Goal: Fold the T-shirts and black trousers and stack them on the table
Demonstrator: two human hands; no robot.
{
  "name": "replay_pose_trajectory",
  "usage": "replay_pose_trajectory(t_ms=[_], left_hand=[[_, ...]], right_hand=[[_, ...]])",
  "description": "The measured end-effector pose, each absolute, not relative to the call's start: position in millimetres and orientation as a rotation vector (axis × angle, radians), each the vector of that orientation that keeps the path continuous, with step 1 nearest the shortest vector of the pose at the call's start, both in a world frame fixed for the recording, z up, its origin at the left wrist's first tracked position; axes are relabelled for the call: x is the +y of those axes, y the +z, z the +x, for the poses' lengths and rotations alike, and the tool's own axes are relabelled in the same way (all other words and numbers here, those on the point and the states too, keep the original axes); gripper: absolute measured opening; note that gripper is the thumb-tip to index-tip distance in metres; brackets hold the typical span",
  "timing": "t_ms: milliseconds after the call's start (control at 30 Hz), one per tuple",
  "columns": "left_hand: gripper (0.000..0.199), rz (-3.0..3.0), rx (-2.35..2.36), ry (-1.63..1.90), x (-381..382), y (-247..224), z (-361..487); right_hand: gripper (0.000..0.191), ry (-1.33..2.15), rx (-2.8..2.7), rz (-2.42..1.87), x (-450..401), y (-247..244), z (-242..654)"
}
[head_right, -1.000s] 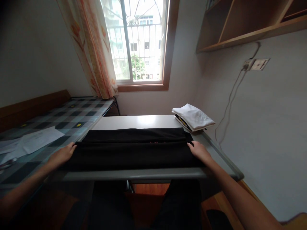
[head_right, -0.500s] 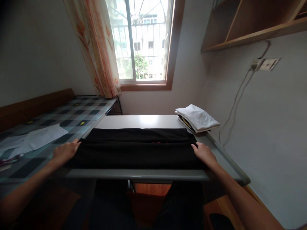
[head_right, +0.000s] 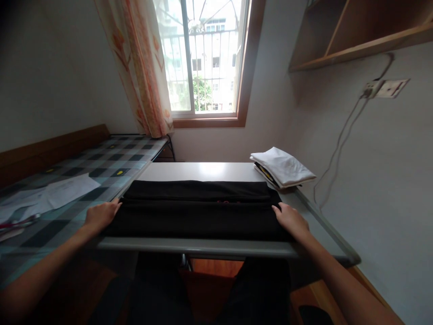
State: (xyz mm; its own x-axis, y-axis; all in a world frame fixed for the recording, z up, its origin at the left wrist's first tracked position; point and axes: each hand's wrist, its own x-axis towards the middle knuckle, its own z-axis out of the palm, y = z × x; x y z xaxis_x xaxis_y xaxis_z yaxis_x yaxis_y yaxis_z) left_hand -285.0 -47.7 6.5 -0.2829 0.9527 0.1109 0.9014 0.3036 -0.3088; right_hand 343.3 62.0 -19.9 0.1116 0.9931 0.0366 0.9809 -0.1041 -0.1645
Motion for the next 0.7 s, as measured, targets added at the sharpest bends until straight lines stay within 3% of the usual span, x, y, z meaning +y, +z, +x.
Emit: replay_pose_trajectory(t_ms=[233,467,600,700], left_hand=[[0.043,-1.715,-2.23,0.248,-44,13,-279],[0.041,-1.748,-2.25,0.241,-41,12,-287],[0.037,-1.719,-2.133,0.105,-36,18,-275],[0.043,-1.921,-1.957,-0.149,-17,16,-247]], right_hand=[[0.038,0.044,-1.98,-2.317,47,-5,333],[0.039,-0.349,-2.009,-2.376,25,-4,327],[0.041,-0.702,-2.064,-2.072,23,-3,317],[0.043,-0.658,-2.164,-1.73,31,-4,292]])
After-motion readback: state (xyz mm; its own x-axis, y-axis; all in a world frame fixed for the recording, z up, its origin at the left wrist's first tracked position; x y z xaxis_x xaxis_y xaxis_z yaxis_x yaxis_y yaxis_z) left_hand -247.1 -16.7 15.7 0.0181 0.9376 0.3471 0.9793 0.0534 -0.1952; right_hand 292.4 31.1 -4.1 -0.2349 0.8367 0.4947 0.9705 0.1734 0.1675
